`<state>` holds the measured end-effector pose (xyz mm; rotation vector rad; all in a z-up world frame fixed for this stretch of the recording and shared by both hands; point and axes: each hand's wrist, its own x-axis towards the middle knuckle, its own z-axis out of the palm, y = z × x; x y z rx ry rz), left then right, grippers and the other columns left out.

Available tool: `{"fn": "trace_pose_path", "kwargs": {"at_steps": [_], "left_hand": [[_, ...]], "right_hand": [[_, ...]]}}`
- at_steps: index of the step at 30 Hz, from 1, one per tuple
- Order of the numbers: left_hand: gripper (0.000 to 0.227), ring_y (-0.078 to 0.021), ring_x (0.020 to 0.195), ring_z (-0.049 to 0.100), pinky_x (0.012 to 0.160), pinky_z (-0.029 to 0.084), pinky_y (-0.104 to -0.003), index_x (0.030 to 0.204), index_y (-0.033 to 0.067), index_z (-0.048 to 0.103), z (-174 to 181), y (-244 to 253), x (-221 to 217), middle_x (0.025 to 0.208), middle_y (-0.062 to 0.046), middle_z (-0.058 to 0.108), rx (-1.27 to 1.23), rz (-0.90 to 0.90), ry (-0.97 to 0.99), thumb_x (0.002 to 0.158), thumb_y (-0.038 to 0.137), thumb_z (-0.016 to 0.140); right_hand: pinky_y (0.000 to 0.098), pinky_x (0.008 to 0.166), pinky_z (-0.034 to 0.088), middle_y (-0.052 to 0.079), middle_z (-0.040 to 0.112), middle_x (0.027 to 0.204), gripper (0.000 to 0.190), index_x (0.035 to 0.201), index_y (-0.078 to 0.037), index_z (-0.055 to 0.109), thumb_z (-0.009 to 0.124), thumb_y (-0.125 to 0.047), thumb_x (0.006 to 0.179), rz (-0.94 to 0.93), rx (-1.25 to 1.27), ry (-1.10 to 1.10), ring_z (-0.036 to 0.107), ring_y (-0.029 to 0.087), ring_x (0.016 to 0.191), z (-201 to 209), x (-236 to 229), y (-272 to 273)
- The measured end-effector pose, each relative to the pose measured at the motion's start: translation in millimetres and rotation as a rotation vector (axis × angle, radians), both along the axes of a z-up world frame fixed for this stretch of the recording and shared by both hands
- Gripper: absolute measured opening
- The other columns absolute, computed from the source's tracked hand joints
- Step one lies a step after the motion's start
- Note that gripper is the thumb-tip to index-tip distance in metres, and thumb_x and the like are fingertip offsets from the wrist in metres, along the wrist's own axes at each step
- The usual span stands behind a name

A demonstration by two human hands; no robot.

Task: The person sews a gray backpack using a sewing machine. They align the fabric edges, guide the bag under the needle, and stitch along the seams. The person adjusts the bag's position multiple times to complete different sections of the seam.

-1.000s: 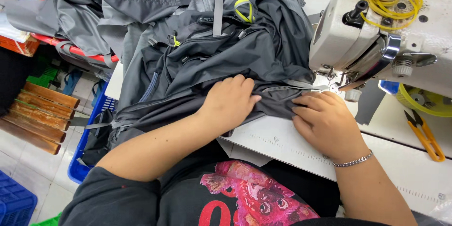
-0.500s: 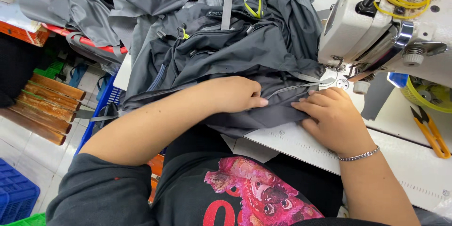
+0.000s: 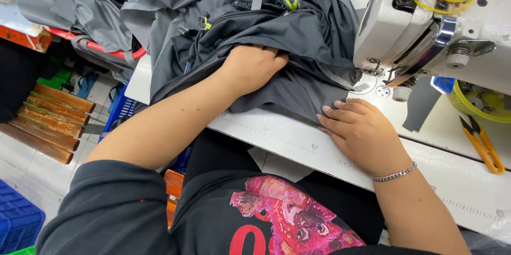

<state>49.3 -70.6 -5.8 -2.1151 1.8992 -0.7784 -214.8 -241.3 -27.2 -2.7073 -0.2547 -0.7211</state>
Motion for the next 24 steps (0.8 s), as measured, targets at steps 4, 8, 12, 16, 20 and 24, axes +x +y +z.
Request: {"fn": "trace_pose_path", "kwargs": {"at_steps": [4, 8, 12, 16, 20, 24], "left_hand": [[0.019, -0.0193, 0.062, 0.063, 0.052, 0.054, -0.027, 0.082, 0.0168, 0.064, 11.9, 2.3, -28.2, 0.072, -0.001, 0.061, -0.140, 0.003, 0.094, 0.100, 0.017, 0.059], [0.013, -0.0248, 0.089, 0.063, 0.068, 0.052, -0.034, 0.102, 0.0132, 0.068, 50.2, -11.7, -82.7, 0.096, -0.005, 0.061, -0.273, -0.056, 0.274, 0.102, 0.015, 0.055], [0.020, -0.0247, 0.106, 0.060, 0.094, 0.051, -0.036, 0.103, 0.0027, 0.068, 54.7, -42.9, -90.2, 0.106, -0.009, 0.061, -0.498, -0.338, 0.224, 0.105, 0.001, 0.048], [0.015, -0.0187, 0.096, 0.057, 0.092, 0.049, -0.036, 0.106, 0.0042, 0.064, 35.9, -56.5, -79.7, 0.103, -0.005, 0.057, -0.522, -0.352, 0.284, 0.107, 0.008, 0.049], [0.036, -0.0174, 0.084, 0.054, 0.069, 0.046, -0.032, 0.125, 0.0125, 0.060, -14.4, -63.4, -58.8, 0.099, -0.001, 0.055, -0.398, -0.181, 0.318, 0.098, 0.036, 0.065], [0.045, -0.0156, 0.082, 0.041, 0.069, 0.037, -0.034, 0.107, 0.0182, 0.069, 0.5, -62.5, -57.6, 0.096, 0.003, 0.048, -0.314, -0.213, 0.357, 0.074, 0.042, 0.088]], "right_hand": [[0.0407, 0.115, 0.045, 0.003, 0.078, 0.101, 0.016, 0.100, -0.020, 0.081, 0.078, -0.027, 0.086, -0.009, -0.033, 0.000, 0.070, 0.021, 0.110, -6.4, 0.3, -6.7], [0.0489, 0.125, 0.031, -0.003, 0.078, 0.106, 0.016, 0.096, -0.028, 0.081, 0.075, -0.039, 0.087, -0.071, -0.048, 0.018, 0.064, 0.021, 0.125, 0.4, 0.8, -8.6], [0.0518, 0.128, 0.025, -0.003, 0.078, 0.112, 0.016, 0.097, -0.027, 0.081, 0.074, -0.040, 0.090, -0.110, -0.007, 0.036, 0.060, 0.023, 0.137, -2.1, 0.1, -7.7], [0.0535, 0.126, 0.025, -0.006, 0.079, 0.112, 0.015, 0.100, -0.032, 0.081, 0.073, -0.040, 0.090, -0.137, 0.000, 0.088, 0.058, 0.021, 0.139, -4.1, -4.2, -8.4], [0.0709, 0.115, 0.021, -0.013, 0.078, 0.116, 0.016, 0.103, -0.036, 0.080, 0.070, -0.042, 0.092, -0.205, 0.043, 0.217, 0.054, 0.018, 0.144, -8.3, -5.5, -7.7], [0.0745, 0.110, 0.023, -0.012, 0.079, 0.112, 0.015, 0.098, -0.034, 0.082, 0.070, -0.042, 0.093, -0.214, 0.087, 0.304, 0.057, 0.018, 0.139, 7.3, -1.8, -4.8]]}}
